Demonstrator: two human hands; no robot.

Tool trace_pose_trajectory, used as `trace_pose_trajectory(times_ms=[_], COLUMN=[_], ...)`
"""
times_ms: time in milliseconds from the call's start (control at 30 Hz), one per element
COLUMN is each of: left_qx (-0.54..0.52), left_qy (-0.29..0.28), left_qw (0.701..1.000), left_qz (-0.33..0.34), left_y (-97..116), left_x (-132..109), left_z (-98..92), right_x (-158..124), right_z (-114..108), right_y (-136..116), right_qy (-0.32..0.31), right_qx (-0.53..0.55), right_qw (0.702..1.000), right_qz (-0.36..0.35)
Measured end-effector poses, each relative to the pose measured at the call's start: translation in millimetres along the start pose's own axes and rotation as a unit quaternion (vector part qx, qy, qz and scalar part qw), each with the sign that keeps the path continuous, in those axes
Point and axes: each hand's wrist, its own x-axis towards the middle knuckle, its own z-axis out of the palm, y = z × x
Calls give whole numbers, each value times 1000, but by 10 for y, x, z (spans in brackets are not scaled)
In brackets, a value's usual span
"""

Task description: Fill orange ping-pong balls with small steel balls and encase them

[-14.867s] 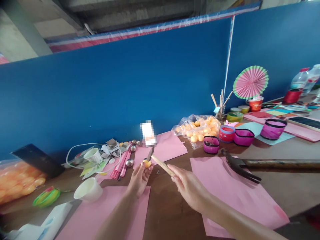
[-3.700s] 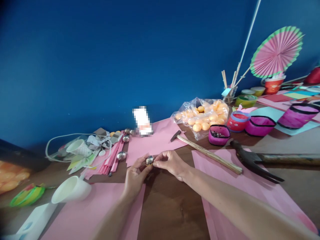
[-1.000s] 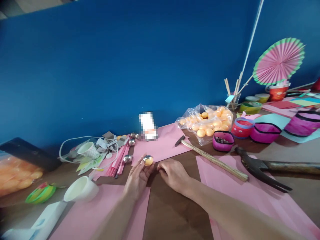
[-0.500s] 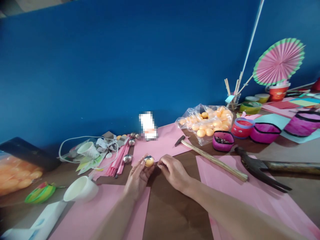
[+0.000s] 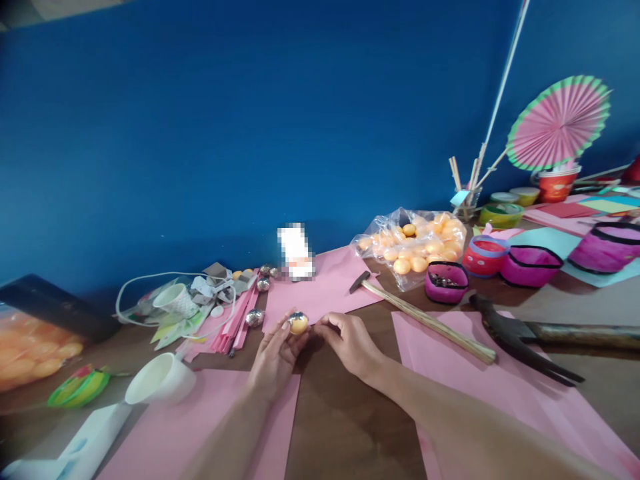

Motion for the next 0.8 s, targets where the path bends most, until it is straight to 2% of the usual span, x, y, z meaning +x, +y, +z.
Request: trace_pose_trajectory(times_ms=[167,500,800], left_qx=[-1,7,23], left_qy=[-5,8,3], left_qw=[1000,1000,1000], left_qz=[2,6,17], left_y=[-13,0,-21], left_x=[1,-4,1], left_z=[-11,12,-13], right_x=[14,23,9], right_z=[11,6,13], right_y=[26,20,29], right_qy=[-15,14,33], right_qx=[52,36,3], right_qw=[998,999,999], right_qz=[44,-20,-26])
